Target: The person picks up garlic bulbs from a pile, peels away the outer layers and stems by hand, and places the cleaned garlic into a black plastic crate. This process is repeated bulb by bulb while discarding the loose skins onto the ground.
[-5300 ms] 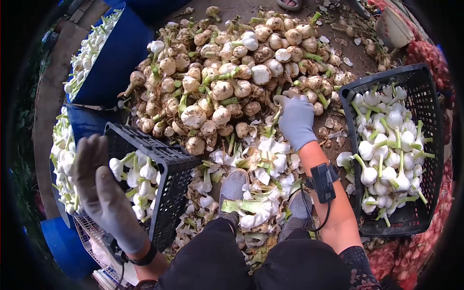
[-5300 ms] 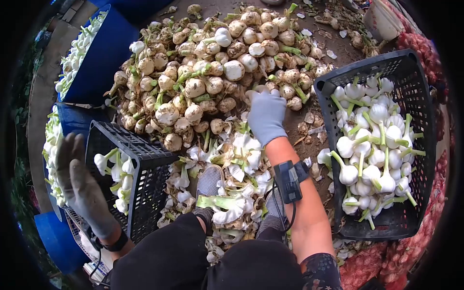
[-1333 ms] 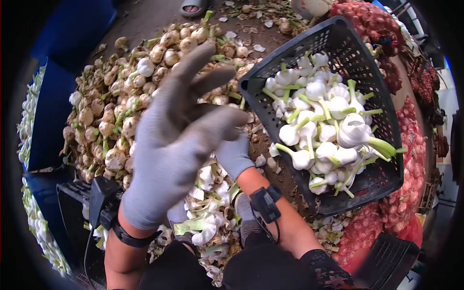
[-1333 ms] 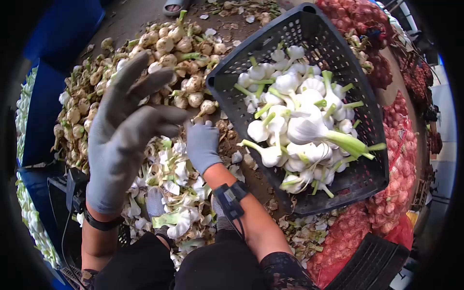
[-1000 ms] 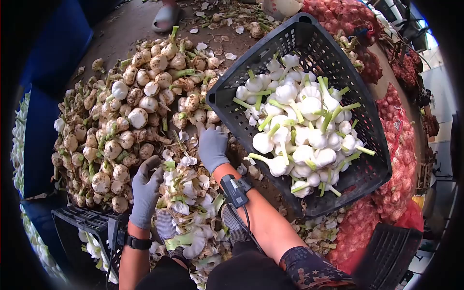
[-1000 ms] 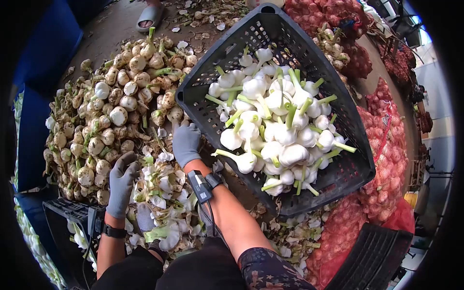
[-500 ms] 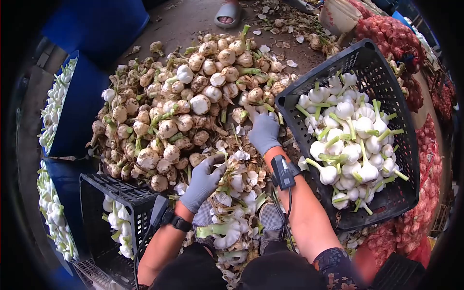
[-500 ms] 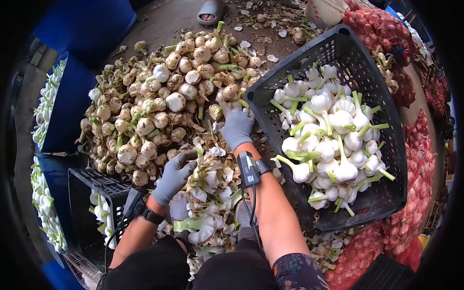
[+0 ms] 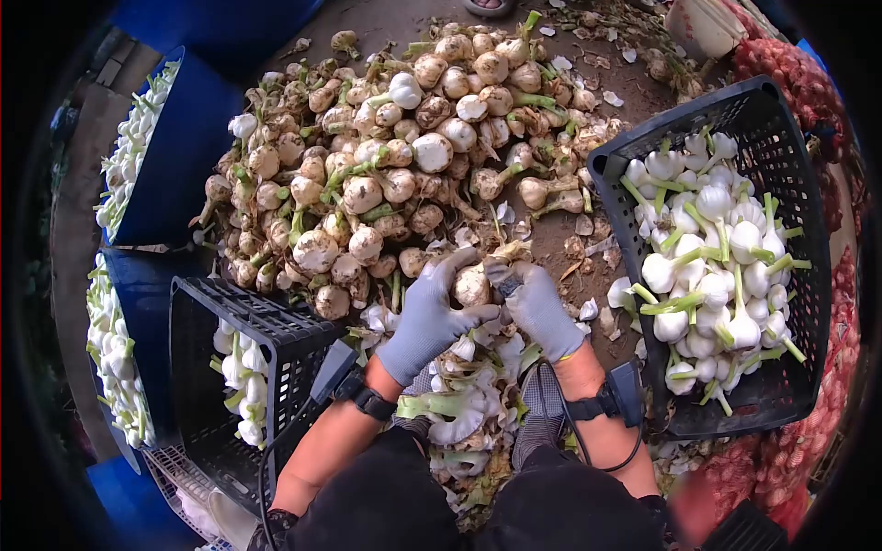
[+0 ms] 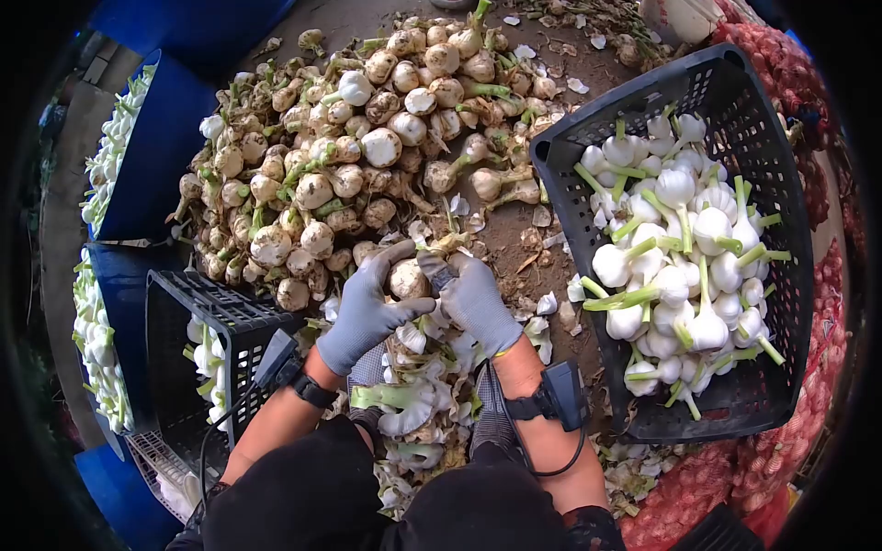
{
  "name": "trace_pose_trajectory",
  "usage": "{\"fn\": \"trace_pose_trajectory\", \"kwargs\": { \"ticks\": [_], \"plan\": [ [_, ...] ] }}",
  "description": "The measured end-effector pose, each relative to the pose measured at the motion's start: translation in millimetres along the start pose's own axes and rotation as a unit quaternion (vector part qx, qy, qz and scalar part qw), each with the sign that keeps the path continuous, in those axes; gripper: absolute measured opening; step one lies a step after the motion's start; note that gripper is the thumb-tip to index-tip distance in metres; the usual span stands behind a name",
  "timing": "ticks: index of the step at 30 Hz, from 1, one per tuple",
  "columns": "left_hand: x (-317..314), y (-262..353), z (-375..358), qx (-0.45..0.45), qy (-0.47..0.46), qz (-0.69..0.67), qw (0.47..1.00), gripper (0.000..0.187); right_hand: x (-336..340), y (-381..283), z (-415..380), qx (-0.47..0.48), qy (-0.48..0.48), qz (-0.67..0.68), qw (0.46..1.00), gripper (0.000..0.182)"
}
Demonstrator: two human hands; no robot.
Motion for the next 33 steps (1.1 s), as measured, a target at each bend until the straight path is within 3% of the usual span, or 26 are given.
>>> {"fn": "trace_pose_trajectory", "kwargs": {
  "ticks": [1, 2, 3, 6, 9, 11, 12, 13, 14, 15, 16, 17, 18, 19, 21, 22, 24, 25, 26, 27, 28, 29, 31, 32, 33],
  "plan": [
    [3.4, 3.6, -0.4, 0.003, -0.002, 0.0, 1.0, 0.067, -4.9, -10.1, -2.1, 0.057, -0.01, -0.141, 0.988, 0.022],
    [6.8, 7.2, -0.7, -0.003, -0.005, 0.019, 1.0, 0.067, -6.8, -2.0, -10.7, 0.017, -0.015, -0.058, 0.998, 0.024],
    [9.0, 8.5, -0.4, -0.011, -0.007, 0.038, 0.999, 0.067, -9.6, -12.3, -14.8, 0.015, -0.016, -0.059, 0.998, 0.024],
    [17.4, 10.0, -3.7, -0.023, -0.008, 0.018, 1.0, 0.065, -22.3, -4.6, -22.6, -0.134, -0.071, 0.041, 0.988, 0.026],
    [17.5, 4.2, -3.9, 0.016, -0.056, -0.06, 0.996, 0.068, -20.5, -16.5, -28.5, -0.082, -0.053, -0.034, 0.995, 0.021],
    [9.8, -17.9, -8.0, 0.113, -0.058, -0.352, 0.927, 0.071, -17.1, -9.2, -23.2, -0.043, -0.028, -0.086, 0.995, 0.017],
    [-1.0, -28.8, -15.0, 0.191, -0.078, -0.494, 0.845, 0.069, -14.9, -31.1, -26.1, 0.036, 0.008, -0.201, 0.979, 0.017],
    [-5.8, -30.1, -22.1, 0.24, -0.045, -0.595, 0.766, 0.064, -16.8, -53.4, -31.9, 0.115, 0.043, -0.312, 0.942, 0.018],
    [-8.1, -29.6, -23.4, 0.224, -0.05, -0.619, 0.751, 0.065, -23.0, -71.0, -39.1, 0.191, 0.077, -0.417, 0.885, 0.019],
    [-9.2, -29.3, -24.7, 0.208, -0.055, -0.643, 0.735, 0.066, -27.8, -66.6, -37.7, 0.191, 0.075, -0.417, 0.886, 0.019],
    [-8.3, -30.2, -26.7, 0.207, -0.052, -0.644, 0.735, 0.066, -25.6, -57.8, -33.6, 0.193, 0.071, -0.23, 0.951, 0.023],
    [-6.8, -31.8, -30.1, 0.207, -0.059, -0.579, 0.787, 0.067, -22.4, -48.7, -31.7, 0.185, 0.063, -0.035, 0.98, 0.027],
    [-5.8, -32.4, -33.2, 0.206, -0.068, -0.509, 0.833, 0.068, -31.8, -30.8, -24.8, 0.069, -0.049, 0.05, 0.995, 0.036],
    [-5.4, -28.6, -37.4, 0.205, -0.068, -0.509, 0.833, 0.068, -30.0, -32.0, -25.2, 0.07, -0.048, 0.049, 0.995, 0.036],
    [0.4, -25.1, -47.8, 0.215, -0.067, -0.406, 0.885, 0.06, -37.7, -10.9, -28.4, -0.046, -0.101, -0.048, 0.993, 0.039],
    [4.9, -30.4, -50.8, 0.216, -0.07, -0.408, 0.884, 0.06, -38.7, -2.9, -30.7, -0.029, -0.083, -0.033, 0.996, 0.038],
    [1.9, -41.2, -64.5, 0.255, -0.134, -0.513, 0.809, 0.05, -40.1, 2.8, -38.6, -0.052, -0.116, -0.005, 0.992, 0.036],
    [19.7, -42.2, -62.3, 0.301, -0.013, -0.392, 0.869, 0.031, -47.0, 5.3, -44.2, -0.072, -0.15, 0.026, 0.986, 0.034],
    [28.6, -58.3, -61.4, 0.252, 0.045, -0.283, 0.924, 0.03, -48.9, -13.1, -52.2, 0.006, -0.139, 0.111, 0.984, 0.023],
    [43.2, -55.3, -56.5, 0.197, 0.104, -0.166, 0.96, 0.032, -52.4, -17.2, -53.6, 0.009, -0.146, 0.111, 0.983, 0.023],
    [46.1, -50.4, -59.9, 0.166, 0.124, -0.147, 0.967, 0.028, -48.5, -13.1, -53.4, -0.019, -0.112, 0.057, 0.992, 0.024],
    [42.7, -50.5, -66.1, 0.164, 0.125, -0.215, 0.955, 0.032, -43.6, -7.4, -54.8, -0.049, -0.076, 0.004, 0.996, 0.025],
    [39.3, -10.1, -63.0, 0.022, 0.043, -0.152, 0.987, 0.048, -54.9, 9.9, -49.1, -0.06, -0.082, 0.217, 0.971, 0.034],
    [38.1, 12.1, -61.6, -0.026, 0.008, 0.023, 0.999, 0.071, -57.5, 7.7, -55.2, -0.003, -0.119, 0.106, 0.987, 0.037],
    [44.5, 10.8, -61.1, 0.006, 0.037, -0.026, 0.999, 0.077, -64.1, -2.4, -65.0, 0.049, -0.154, -0.005, 0.987, 0.041]
  ]
}}
Point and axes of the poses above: each hand's wrist, its own z-axis towards the middle knuckle, its own x-axis out of the back of the hand, y = z × x, the point moved 9 cm from there along z, towards the middle knuckle, and after that the axes turned 3 degrees about -y, right-handed, at the moved point
